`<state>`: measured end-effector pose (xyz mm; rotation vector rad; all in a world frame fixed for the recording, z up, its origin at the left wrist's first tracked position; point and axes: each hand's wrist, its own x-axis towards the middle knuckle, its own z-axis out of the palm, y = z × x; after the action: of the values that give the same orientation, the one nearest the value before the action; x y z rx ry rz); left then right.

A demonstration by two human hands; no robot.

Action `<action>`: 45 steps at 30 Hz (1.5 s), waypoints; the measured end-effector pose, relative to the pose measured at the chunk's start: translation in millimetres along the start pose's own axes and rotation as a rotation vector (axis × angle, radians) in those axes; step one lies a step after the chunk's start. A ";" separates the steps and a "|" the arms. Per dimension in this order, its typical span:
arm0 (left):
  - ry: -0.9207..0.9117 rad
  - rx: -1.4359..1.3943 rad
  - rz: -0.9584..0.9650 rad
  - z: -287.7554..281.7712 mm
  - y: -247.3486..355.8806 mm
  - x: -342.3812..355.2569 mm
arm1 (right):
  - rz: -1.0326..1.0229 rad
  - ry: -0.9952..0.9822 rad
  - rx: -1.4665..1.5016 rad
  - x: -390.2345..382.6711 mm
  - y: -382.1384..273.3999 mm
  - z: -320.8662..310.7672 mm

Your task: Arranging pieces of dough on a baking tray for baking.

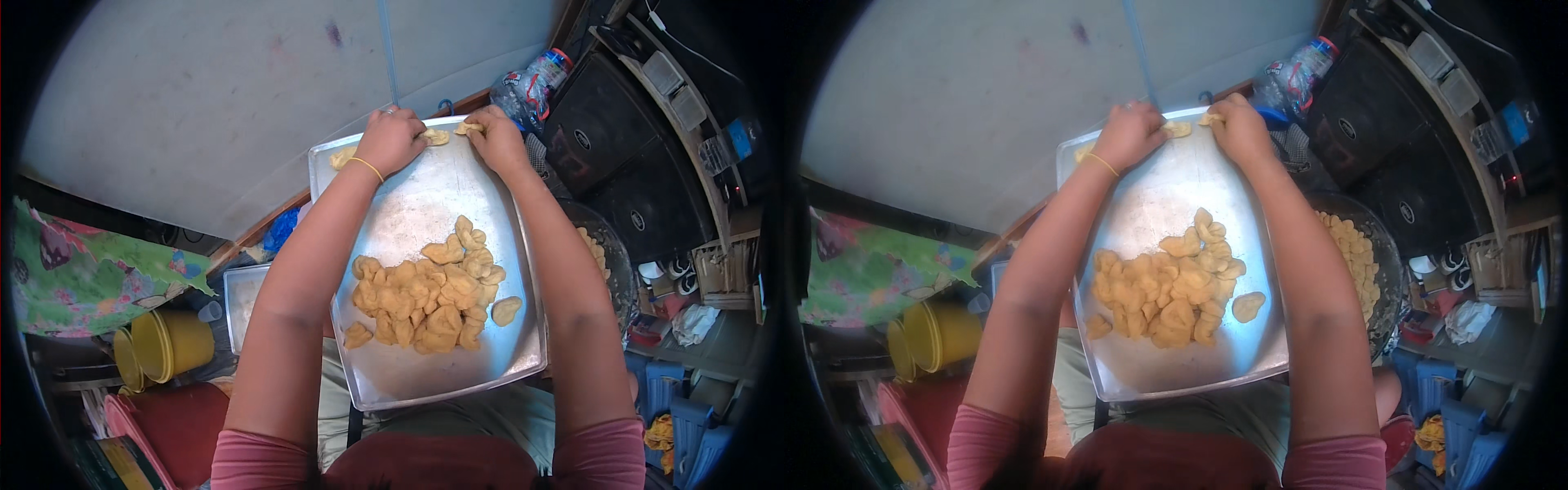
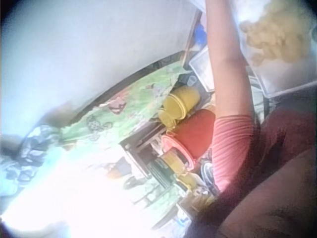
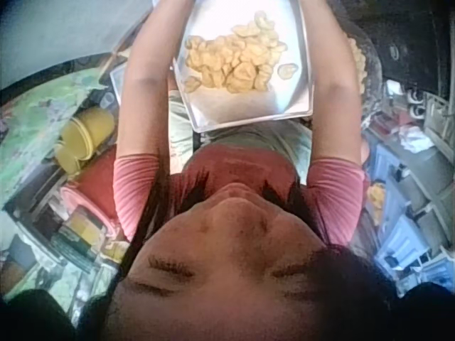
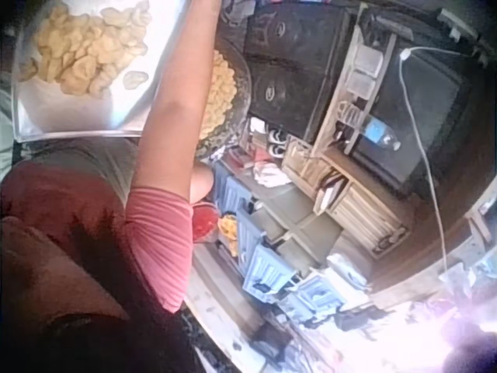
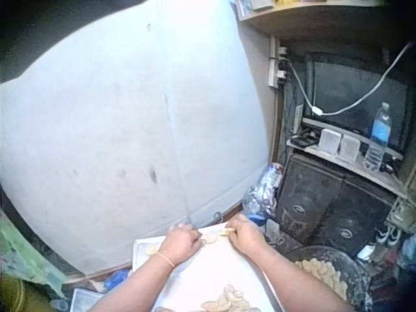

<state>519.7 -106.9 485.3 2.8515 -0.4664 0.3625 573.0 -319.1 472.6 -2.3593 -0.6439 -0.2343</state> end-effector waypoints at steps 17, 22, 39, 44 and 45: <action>-0.542 -0.379 -0.055 -70.9 46.7 -148.5 | -0.216 -0.796 0.166 -90.8 -47.9 -42.0; -0.400 -0.653 -0.183 -82.8 23.9 -179.1 | -0.032 -0.320 0.430 -31.3 -84.8 14.3; 0.097 -0.257 -0.220 -37.6 -32.9 -131.2 | -0.195 -0.855 0.031 -72.9 -82.6 -9.8; 0.235 -0.098 -0.141 -43.5 -2.0 -113.6 | 0.076 -0.257 0.251 -32.5 -75.6 12.6; 0.145 -0.094 -0.126 -41.2 1.1 -110.4 | 0.075 -0.258 0.257 -30.1 -77.8 22.5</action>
<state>409.5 -66.1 493.7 2.7227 -0.2671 0.5056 507.5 -265.3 489.4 -2.1759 -0.6610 0.1798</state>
